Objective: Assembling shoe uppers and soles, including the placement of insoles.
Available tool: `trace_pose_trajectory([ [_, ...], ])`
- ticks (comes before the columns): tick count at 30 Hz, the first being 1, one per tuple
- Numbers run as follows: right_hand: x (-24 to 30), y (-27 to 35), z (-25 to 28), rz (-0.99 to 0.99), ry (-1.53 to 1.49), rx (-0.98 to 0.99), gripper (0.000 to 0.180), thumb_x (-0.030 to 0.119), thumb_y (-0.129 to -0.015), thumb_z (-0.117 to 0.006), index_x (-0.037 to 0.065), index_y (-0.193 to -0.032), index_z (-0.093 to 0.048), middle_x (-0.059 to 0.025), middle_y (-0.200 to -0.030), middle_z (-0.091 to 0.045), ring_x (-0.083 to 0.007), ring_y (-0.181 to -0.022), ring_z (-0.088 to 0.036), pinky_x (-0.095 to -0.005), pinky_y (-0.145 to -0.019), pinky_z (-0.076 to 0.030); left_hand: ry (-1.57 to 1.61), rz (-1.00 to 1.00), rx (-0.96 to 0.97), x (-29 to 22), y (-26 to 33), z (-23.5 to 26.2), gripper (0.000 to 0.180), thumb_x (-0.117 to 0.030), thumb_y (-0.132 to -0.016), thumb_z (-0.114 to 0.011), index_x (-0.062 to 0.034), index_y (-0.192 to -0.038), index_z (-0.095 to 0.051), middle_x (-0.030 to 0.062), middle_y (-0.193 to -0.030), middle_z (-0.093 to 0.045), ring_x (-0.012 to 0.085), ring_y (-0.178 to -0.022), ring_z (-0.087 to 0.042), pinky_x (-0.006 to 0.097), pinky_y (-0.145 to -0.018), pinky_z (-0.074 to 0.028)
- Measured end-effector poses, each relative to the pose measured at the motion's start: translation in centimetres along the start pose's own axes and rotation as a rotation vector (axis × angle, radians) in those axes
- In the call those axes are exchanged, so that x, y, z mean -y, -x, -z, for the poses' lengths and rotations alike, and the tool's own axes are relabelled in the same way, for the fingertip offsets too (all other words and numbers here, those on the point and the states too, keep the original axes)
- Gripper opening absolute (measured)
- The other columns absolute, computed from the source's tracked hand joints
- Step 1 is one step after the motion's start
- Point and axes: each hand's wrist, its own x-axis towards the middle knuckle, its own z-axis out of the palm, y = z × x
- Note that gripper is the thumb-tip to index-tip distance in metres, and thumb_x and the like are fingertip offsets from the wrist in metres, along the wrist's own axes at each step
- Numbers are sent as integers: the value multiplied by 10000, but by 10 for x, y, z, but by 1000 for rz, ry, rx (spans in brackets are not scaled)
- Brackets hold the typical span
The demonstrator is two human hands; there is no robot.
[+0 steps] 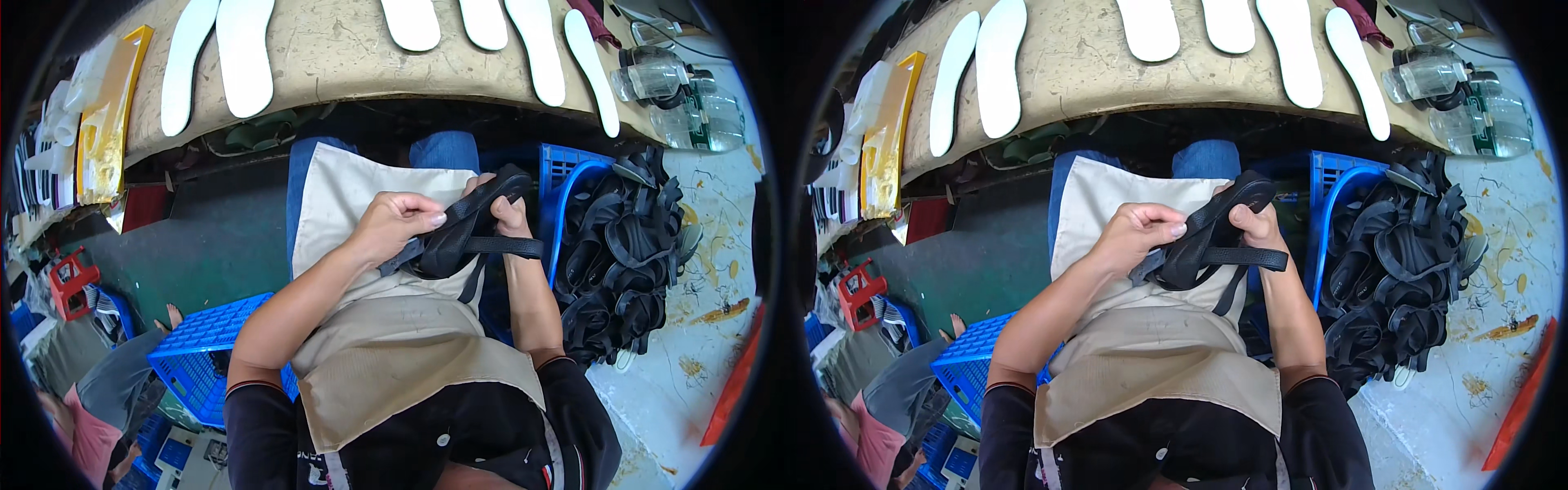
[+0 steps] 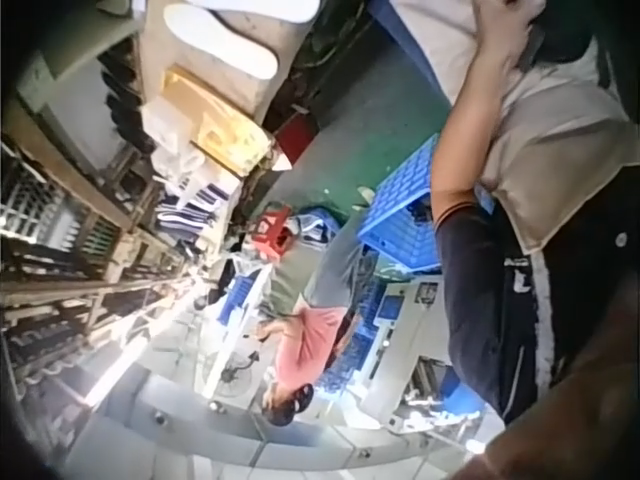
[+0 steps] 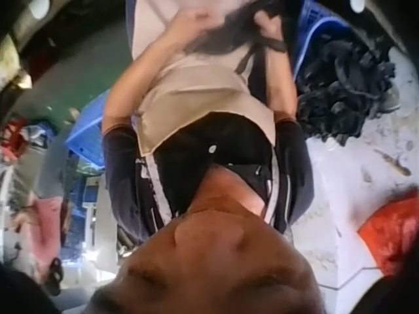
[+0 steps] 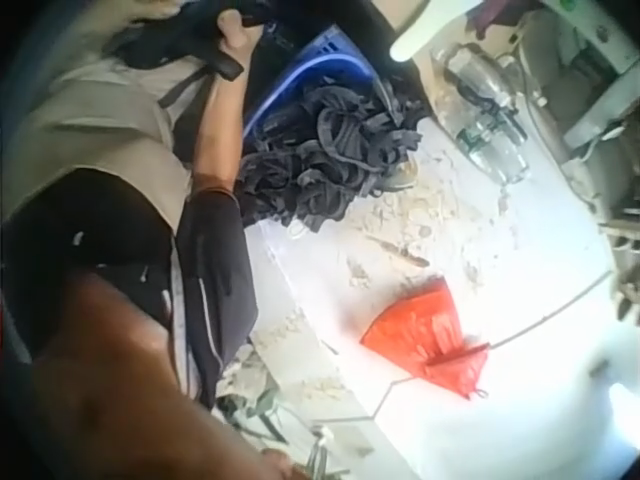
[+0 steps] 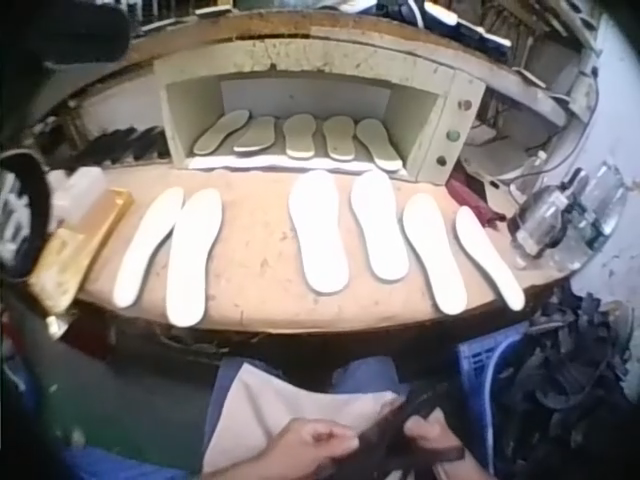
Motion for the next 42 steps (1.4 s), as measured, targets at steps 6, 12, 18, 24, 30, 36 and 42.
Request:
trace_pose_trajectory([
  [6,10,-3,-9,11,-31,53,412,404,-817,-757,4,-878,-678,-143,-805,-647,-197,-699,-593,-303,-645,-480,-23,38,72,-11,-5,-4,114,-8,-905,-692,15,-1012,-722,47,-879,-693,75,-748,-581,193,-695,-475],
  [12,5,0,0,3,-187,255,398,305,-769,-786,-28,-963,-683,-90,-831,-675,-175,-714,-583,-270,-702,-470,-240,-161,27,-15,7,-15,220,12,-900,-660,15,-1119,-681,92,-990,-681,130,-773,-613,239,-699,-501],
  [18,32,-11,-30,-20,-77,125,306,236,-768,-791,-18,-898,-680,-65,-795,-651,-162,-684,-551,-266,-676,-462,-935,-938,-19,-32,28,-14,323,45,-868,-638,28,-1190,-647,123,-1052,-667,207,-804,-639,281,-711,-526],
  [24,32,-16,-30,53,129,121,283,230,-784,-765,-24,-882,-688,-106,-836,-669,-178,-710,-575,-281,-672,-472,-1107,-750,9,-45,41,-9,353,47,-849,-644,45,-1201,-623,143,-1091,-656,261,-813,-656,325,-728,-547],
  [30,49,-15,-49,105,219,82,138,99,-795,-774,-1,-840,-690,-42,-785,-661,-136,-666,-549,-257,-653,-463,-1027,-903,-110,-54,40,-20,335,37,-850,-653,44,-1185,-631,159,-1138,-670,244,-823,-675,326,-721,-554],
  [36,67,-11,-70,63,283,54,148,113,-792,-783,-1,-842,-703,-19,-736,-657,-131,-634,-543,-268,-625,-461,-795,-825,-117,-67,32,-20,275,23,-848,-670,42,-1122,-670,160,-1068,-699,233,-779,-680,318,-702,-555],
  [42,83,-8,-80,9,368,162,180,143,-778,-796,-5,-816,-701,-41,-711,-665,-154,-599,-542,-275,-610,-469,-925,-497,1,-84,50,-6,271,7,-877,-645,40,-1143,-685,133,-952,-711,233,-831,-674,268,-742,-528],
])
